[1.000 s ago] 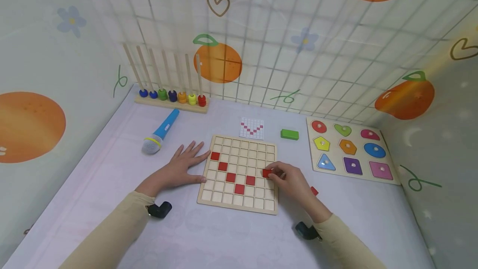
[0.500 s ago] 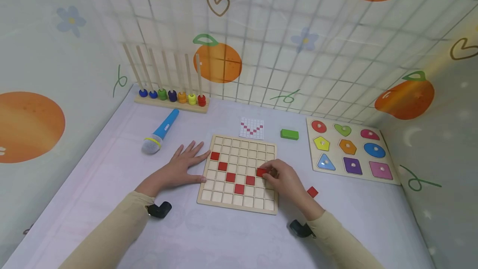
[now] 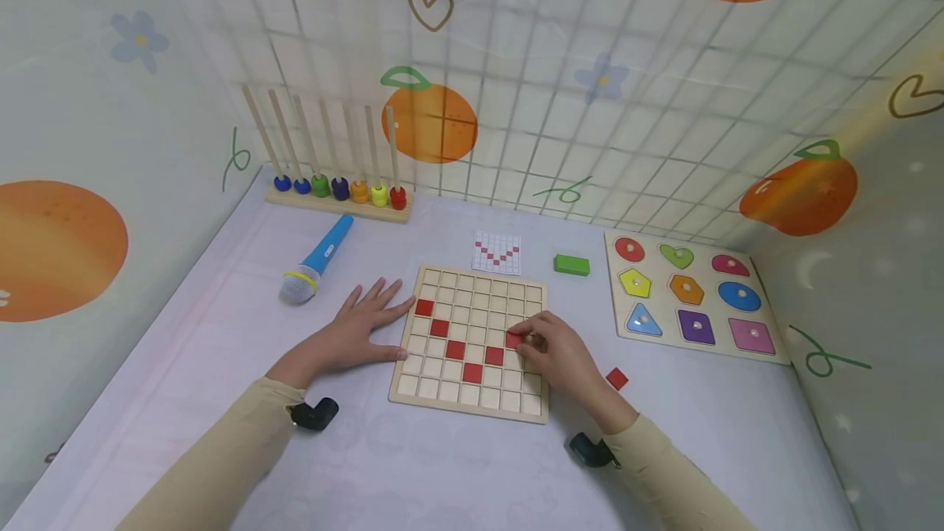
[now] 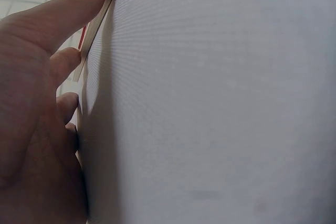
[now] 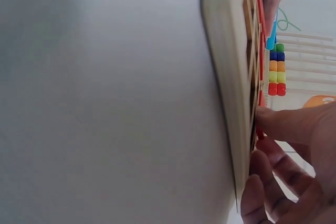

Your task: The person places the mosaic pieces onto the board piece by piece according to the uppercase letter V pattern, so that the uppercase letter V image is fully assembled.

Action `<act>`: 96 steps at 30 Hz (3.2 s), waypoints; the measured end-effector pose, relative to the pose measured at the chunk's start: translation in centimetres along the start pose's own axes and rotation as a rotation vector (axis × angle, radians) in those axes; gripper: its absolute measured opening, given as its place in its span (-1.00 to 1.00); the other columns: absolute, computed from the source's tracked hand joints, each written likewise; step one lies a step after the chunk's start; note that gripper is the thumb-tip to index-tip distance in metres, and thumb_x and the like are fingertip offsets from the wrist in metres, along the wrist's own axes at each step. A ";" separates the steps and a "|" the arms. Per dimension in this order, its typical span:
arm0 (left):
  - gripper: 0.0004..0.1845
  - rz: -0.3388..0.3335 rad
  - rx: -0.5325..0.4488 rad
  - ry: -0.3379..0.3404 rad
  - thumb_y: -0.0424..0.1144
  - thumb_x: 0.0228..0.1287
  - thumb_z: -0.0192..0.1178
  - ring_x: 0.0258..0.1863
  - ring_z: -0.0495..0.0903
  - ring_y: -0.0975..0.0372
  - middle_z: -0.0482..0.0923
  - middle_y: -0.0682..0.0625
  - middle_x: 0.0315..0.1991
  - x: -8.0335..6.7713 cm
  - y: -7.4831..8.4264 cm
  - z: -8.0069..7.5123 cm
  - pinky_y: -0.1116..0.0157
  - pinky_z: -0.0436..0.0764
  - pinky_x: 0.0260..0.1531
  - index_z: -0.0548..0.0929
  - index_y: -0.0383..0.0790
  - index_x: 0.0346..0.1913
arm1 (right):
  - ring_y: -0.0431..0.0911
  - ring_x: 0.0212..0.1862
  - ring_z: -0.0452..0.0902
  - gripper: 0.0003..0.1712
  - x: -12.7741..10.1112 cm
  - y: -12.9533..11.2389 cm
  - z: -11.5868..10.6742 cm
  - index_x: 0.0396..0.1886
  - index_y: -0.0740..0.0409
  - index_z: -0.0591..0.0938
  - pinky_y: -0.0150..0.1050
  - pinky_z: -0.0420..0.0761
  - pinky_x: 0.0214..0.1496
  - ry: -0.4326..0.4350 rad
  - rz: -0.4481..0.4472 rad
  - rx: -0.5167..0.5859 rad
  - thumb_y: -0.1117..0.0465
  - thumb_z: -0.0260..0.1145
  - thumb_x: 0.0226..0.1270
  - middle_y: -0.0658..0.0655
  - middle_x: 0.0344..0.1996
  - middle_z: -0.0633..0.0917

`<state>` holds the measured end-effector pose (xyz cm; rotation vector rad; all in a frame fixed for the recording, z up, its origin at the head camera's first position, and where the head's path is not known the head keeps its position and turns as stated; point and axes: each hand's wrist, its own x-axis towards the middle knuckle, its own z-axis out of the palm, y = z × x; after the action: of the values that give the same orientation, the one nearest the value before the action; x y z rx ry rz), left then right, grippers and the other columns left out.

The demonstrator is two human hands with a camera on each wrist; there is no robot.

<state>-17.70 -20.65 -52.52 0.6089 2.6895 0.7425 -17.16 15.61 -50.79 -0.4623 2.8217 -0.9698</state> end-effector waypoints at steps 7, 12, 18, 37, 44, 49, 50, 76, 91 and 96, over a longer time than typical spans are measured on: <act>0.01 0.004 -0.003 0.004 0.34 0.19 0.33 0.63 -0.36 -0.07 -0.19 -0.09 0.67 0.0 0.0 0.0 -0.13 -0.44 0.53 0.18 0.03 0.61 | -0.17 -0.18 0.45 -0.67 0.0 0.0 0.0 0.03 -0.05 0.80 -0.32 0.58 -0.18 -0.020 -0.002 -0.011 0.23 0.52 0.27 -0.09 -0.17 0.59; 0.02 0.007 0.001 0.007 0.35 0.19 0.32 0.63 -0.35 -0.07 -0.19 -0.09 0.67 0.0 -0.1 0.0 -0.14 -0.43 0.53 0.18 0.04 0.61 | -0.17 -0.18 0.45 -0.68 0.1 -0.1 -0.1 0.03 -0.05 0.80 -0.32 0.57 -0.17 -0.027 -0.001 -0.020 0.23 0.52 0.28 -0.09 -0.17 0.58; 0.02 0.003 0.000 0.004 0.35 0.19 0.32 0.63 -0.36 -0.07 -0.19 -0.09 0.67 0.0 0.0 0.0 -0.14 -0.43 0.53 0.18 0.04 0.61 | -0.17 -0.20 0.44 -0.68 0.1 -0.2 -0.1 0.02 -0.06 0.80 -0.33 0.55 -0.22 -0.025 0.008 -0.023 0.23 0.53 0.26 -0.09 -0.18 0.59; 0.01 -0.003 -0.001 0.000 0.35 0.19 0.32 0.63 -0.36 -0.06 -0.20 -0.08 0.67 0.0 0.0 0.1 -0.13 -0.44 0.53 0.18 0.05 0.61 | -0.14 -0.19 0.52 -0.66 -0.6 0.2 -0.9 0.06 0.01 0.75 -0.25 0.64 -0.16 0.004 0.038 0.003 0.24 0.49 0.28 -0.02 -0.12 0.62; 0.02 -0.001 0.001 0.002 0.36 0.19 0.32 0.63 -0.36 -0.07 -0.20 -0.09 0.67 0.0 -0.1 0.0 -0.14 -0.44 0.53 0.18 0.04 0.61 | -0.10 -0.17 0.55 -0.66 -1.6 0.8 -1.9 0.05 0.00 0.76 -0.22 0.66 -0.14 0.032 0.068 -0.018 0.26 0.48 0.27 -0.01 -0.09 0.64; 0.02 -0.003 0.002 0.002 0.36 0.19 0.32 0.63 -0.36 -0.07 -0.20 -0.08 0.67 0.0 -0.1 0.0 -0.13 -0.44 0.53 0.18 0.04 0.61 | -0.08 -0.11 0.56 -0.66 -2.3 1.9 -2.8 0.08 0.02 0.75 -0.15 0.67 -0.08 0.050 0.078 -0.044 0.26 0.45 0.30 0.02 -0.06 0.65; 0.02 -0.002 0.002 0.001 0.36 0.19 0.32 0.63 -0.36 -0.07 -0.20 -0.08 0.67 0.0 -0.1 0.0 -0.13 -0.44 0.53 0.18 0.04 0.61 | -0.07 -0.09 0.56 -0.66 -2.5 2.1 -3.0 0.09 0.03 0.74 -0.14 0.68 -0.06 0.054 0.083 -0.051 0.25 0.45 0.32 0.03 -0.05 0.65; 0.02 -0.002 0.005 0.000 0.37 0.19 0.30 0.63 -0.38 -0.05 -0.22 -0.07 0.67 0.0 -0.1 0.1 -0.11 -0.45 0.53 0.16 0.05 0.62 | 0.06 -0.05 0.59 -0.57 -7.5 7.9 -7.4 0.20 0.13 0.67 -0.06 0.74 -0.05 0.050 0.301 -0.114 0.16 0.43 0.37 0.18 -0.05 0.64; 0.02 0.000 -0.002 -0.002 0.37 0.19 0.30 0.63 -0.40 -0.04 -0.23 -0.06 0.67 -0.1 -0.1 0.1 -0.11 -0.46 0.53 0.15 0.06 0.62 | 0.01 -0.10 0.60 -0.58 -8.1 8.7 -7.4 0.09 0.20 0.71 -0.01 0.72 0.01 -0.002 0.333 -0.093 0.17 0.52 0.28 0.12 -0.13 0.73; 0.03 0.004 -0.006 0.001 0.37 0.19 0.30 0.63 -0.39 -0.06 -0.22 -0.07 0.67 -0.1 -0.1 0.1 -0.12 -0.45 0.53 0.16 0.05 0.62 | 0.00 -0.10 0.62 -0.62 -8.1 8.6 -7.3 0.05 0.18 0.72 -0.02 0.72 0.01 0.001 0.324 -0.094 0.13 0.51 0.29 0.11 -0.14 0.73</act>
<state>-17.64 -20.75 -52.66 0.6122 2.6866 0.7519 -13.20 28.89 -50.26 -0.0085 2.8285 -0.7744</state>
